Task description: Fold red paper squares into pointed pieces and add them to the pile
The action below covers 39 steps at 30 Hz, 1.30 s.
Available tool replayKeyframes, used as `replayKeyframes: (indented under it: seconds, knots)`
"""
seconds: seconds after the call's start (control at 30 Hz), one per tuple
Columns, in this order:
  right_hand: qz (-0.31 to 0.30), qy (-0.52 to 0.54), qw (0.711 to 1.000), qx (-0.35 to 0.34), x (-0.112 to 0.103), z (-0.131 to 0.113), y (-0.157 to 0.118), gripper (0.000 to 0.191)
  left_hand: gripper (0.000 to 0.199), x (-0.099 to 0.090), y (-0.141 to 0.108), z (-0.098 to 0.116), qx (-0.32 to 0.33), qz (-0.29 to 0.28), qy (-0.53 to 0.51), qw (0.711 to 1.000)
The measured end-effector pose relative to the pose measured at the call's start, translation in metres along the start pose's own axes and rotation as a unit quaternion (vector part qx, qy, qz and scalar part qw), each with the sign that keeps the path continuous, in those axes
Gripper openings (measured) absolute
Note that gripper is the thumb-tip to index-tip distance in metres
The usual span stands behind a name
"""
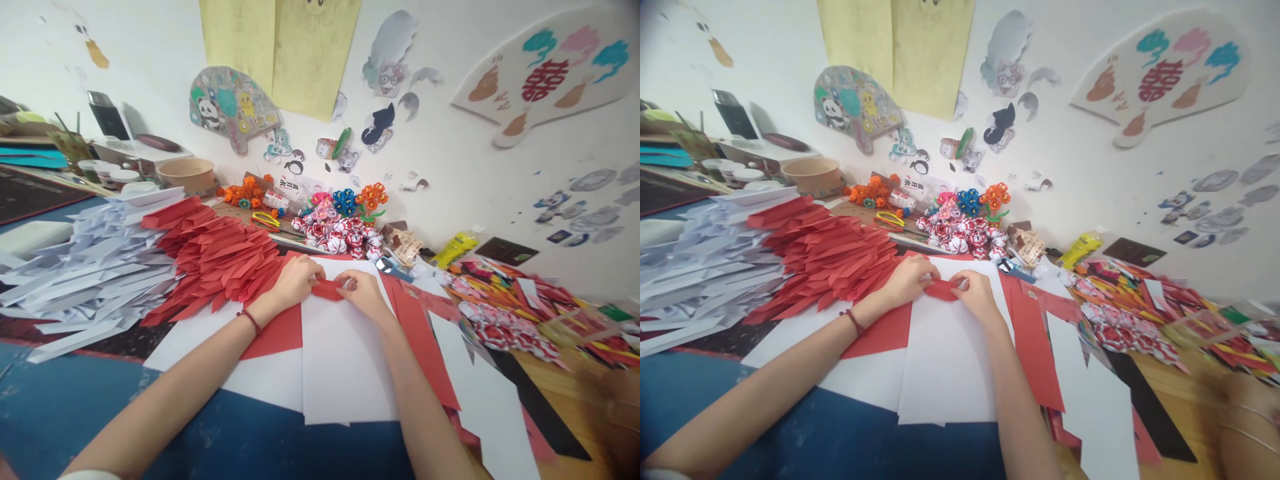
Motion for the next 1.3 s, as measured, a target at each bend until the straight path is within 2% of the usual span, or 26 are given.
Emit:
replayKeyframes:
  seconds: [0.13,0.23,0.43,0.53,0.8,1.0,1.3]
  knots:
    - [-0.007,-0.021,1.000,0.014,0.001,0.002,0.000,0.015,0.021,0.001,-0.002,0.003,0.012,0.014,0.029,0.999]
    - [-0.017,-0.075,0.997,0.008,0.001,-0.002,0.001,0.008,0.022,0.002,-0.004,0.008,0.046,0.019,0.073,0.996]
    - [-0.076,-0.224,0.967,-0.089,0.001,-0.034,-0.002,0.016,0.018,0.002,-0.012,0.020,0.164,-0.009,0.193,0.967]
    - [-0.110,-0.284,0.945,-0.116,0.004,-0.045,-0.004,0.018,0.014,0.003,-0.015,0.022,0.194,-0.010,0.225,0.955]
    - [-0.187,-0.364,0.906,-0.112,0.011,-0.051,-0.008,0.024,0.011,0.004,-0.015,0.020,0.166,-0.019,0.230,0.959]
    - [-0.196,-0.374,0.900,-0.110,0.014,-0.052,-0.009,0.027,0.013,0.006,-0.014,0.019,0.151,-0.029,0.216,0.964]
    - [-0.214,-0.389,0.889,-0.110,0.017,-0.058,-0.009,0.019,0.011,0.010,-0.015,0.020,0.183,-0.036,0.223,0.957]
Point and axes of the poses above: each hand's wrist, its own y-axis towards the middle knuckle, its own x-axis out of the palm, z = x × y, the point moved 6 cm from there along y, towards the middle knuckle, and after that the axes turned 14 degrees about -x, right-handed, at the moved point
